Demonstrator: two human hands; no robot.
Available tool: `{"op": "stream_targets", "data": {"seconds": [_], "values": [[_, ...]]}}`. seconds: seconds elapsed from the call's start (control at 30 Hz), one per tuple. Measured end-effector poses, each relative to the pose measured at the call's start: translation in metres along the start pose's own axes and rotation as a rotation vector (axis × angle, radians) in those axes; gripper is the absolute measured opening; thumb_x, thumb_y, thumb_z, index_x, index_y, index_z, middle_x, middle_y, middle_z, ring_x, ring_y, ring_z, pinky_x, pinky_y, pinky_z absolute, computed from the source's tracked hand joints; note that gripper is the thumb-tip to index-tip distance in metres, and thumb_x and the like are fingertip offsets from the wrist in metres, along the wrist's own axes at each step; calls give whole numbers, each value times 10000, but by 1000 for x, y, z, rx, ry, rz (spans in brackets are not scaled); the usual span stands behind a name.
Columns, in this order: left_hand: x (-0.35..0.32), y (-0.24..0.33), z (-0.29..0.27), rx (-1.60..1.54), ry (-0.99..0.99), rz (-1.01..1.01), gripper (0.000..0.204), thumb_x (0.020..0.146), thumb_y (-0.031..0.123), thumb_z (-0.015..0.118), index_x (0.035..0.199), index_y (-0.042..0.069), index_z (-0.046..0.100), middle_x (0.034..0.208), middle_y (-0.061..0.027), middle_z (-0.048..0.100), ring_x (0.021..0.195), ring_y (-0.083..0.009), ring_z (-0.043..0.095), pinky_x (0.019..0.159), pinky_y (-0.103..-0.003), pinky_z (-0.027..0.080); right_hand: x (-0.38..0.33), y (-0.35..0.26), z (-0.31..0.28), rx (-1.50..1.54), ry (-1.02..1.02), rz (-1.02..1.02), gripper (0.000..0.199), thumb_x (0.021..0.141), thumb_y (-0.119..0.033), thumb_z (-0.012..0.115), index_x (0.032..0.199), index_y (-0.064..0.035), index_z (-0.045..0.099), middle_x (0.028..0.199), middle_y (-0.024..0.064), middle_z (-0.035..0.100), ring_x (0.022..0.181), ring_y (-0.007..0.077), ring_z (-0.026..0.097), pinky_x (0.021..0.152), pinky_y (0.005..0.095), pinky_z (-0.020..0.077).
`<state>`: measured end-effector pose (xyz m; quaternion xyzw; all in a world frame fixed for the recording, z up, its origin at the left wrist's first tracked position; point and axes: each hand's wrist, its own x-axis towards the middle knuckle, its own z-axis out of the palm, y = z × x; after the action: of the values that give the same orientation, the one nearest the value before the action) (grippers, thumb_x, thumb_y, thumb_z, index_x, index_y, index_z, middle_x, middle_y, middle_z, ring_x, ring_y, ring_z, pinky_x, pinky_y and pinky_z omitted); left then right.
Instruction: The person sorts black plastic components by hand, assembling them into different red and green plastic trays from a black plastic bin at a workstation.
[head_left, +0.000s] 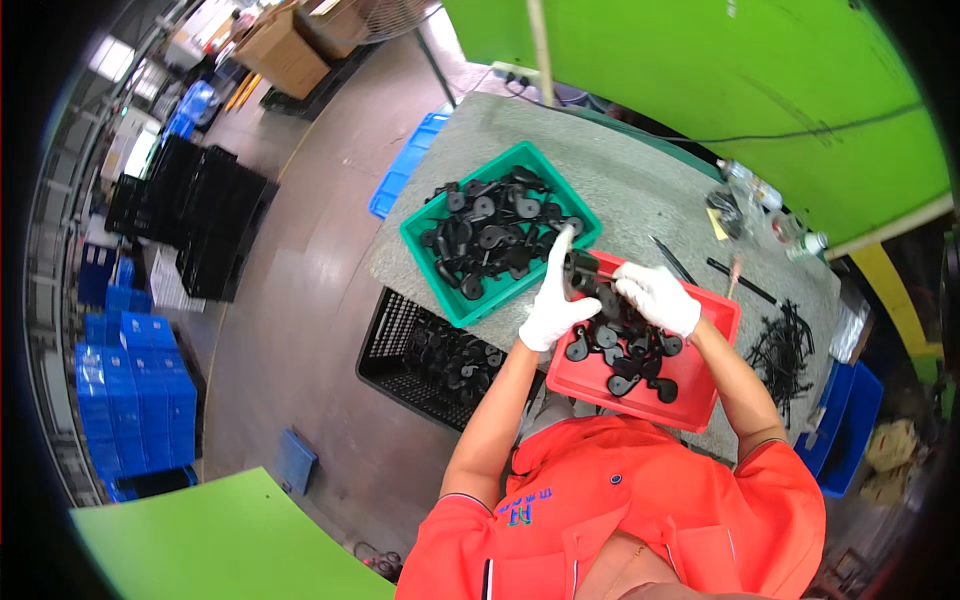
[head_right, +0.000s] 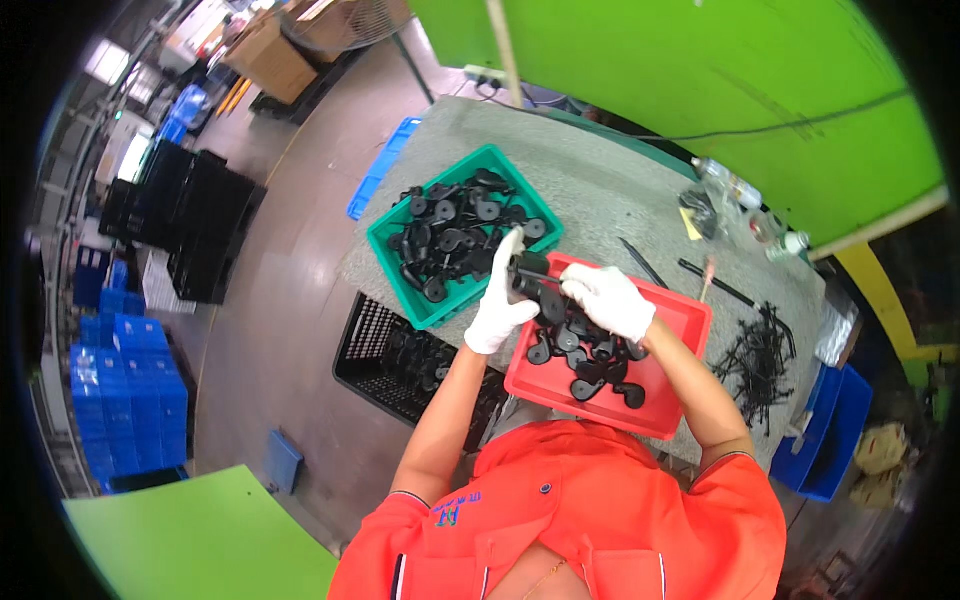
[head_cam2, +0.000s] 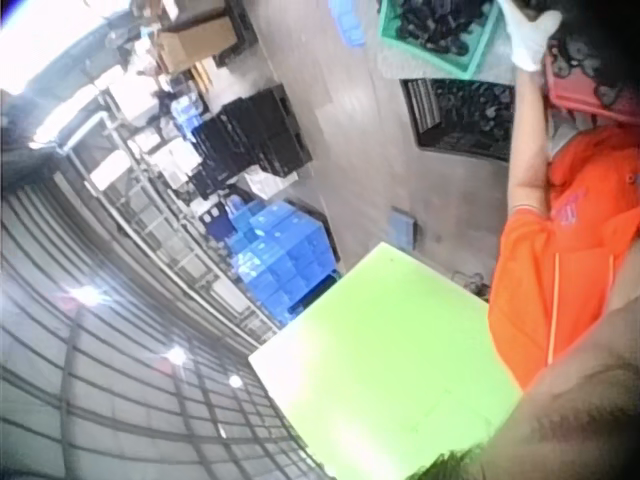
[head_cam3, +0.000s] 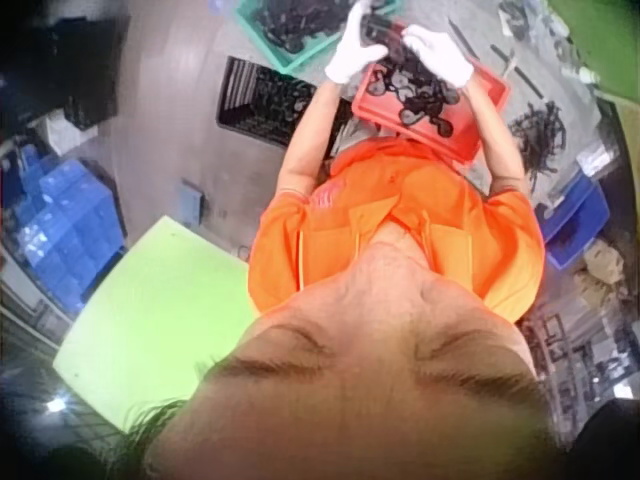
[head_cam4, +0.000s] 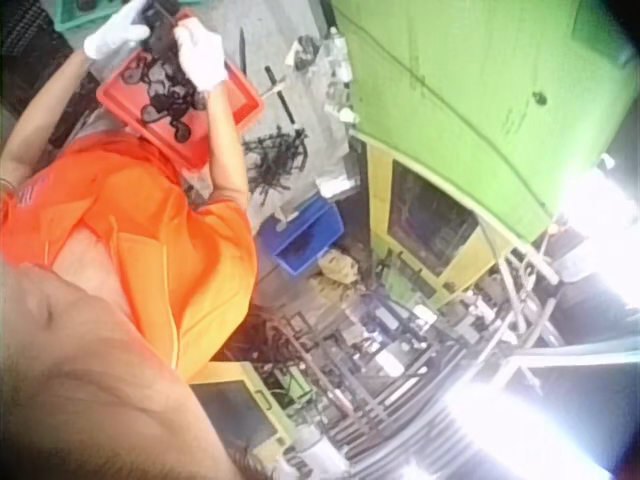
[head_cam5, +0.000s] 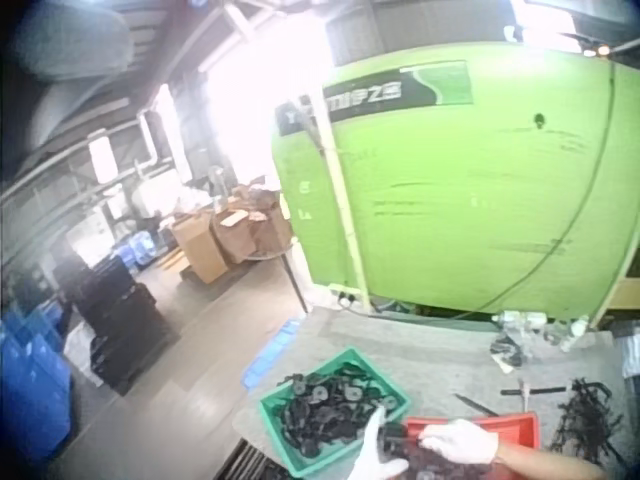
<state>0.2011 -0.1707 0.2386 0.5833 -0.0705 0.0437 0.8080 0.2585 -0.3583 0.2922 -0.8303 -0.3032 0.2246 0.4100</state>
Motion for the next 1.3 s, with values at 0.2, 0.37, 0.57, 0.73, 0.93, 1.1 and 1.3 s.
{"op": "stream_targets", "data": {"seconds": [0.2,0.37,0.57,0.73,0.93,1.1,1.3], "values": [[-16,-43,58,-248,-12,-152,685,684,46,743,1255,90,365,1001,-64,553,974,-164,535,877,-311,440,-63,36,6,-21,129,67,171,885,-256,470,963,-127,551,731,126,619,704,338,609,610,431,460],[-18,-58,73,604,-70,-171,420,696,50,674,1059,76,463,906,-102,543,842,-234,561,749,-341,480,-102,46,5,-462,218,141,178,890,-275,469,917,-112,537,693,131,616,673,344,608,592,450,468],[-29,-80,96,1300,-85,104,276,698,53,627,959,89,545,836,-148,566,782,-345,563,691,-415,479,-131,61,7,-400,136,348,209,898,-300,456,895,-103,527,705,181,606,686,382,596,604,490,456],[-25,-112,101,731,122,-348,223,735,100,657,918,46,543,803,-84,593,723,-196,580,664,-312,474,-129,72,25,-275,294,361,200,903,-304,447,908,-116,517,728,181,608,704,387,593,614,494,451],[-18,-73,82,418,-300,-535,255,769,154,700,928,28,546,807,-16,576,732,-89,537,660,-245,454,-134,98,20,-255,233,312,185,899,-308,446,915,-135,507,715,161,611,699,378,596,620,497,446],[-28,-94,87,255,5,-504,152,838,180,642,859,50,566,711,5,575,659,-69,520,610,-225,417,-123,86,25,-376,252,287,169,898,-292,450,951,-140,501,716,151,619,682,364,604,601,485,453],[-30,-102,98,426,162,-462,167,827,176,652,834,44,551,679,1,566,619,-66,504,581,-226,402,-121,91,41,-323,376,310,175,913,-268,441,909,-110,515,692,138,605,620,321,590,554,446,438]]}}
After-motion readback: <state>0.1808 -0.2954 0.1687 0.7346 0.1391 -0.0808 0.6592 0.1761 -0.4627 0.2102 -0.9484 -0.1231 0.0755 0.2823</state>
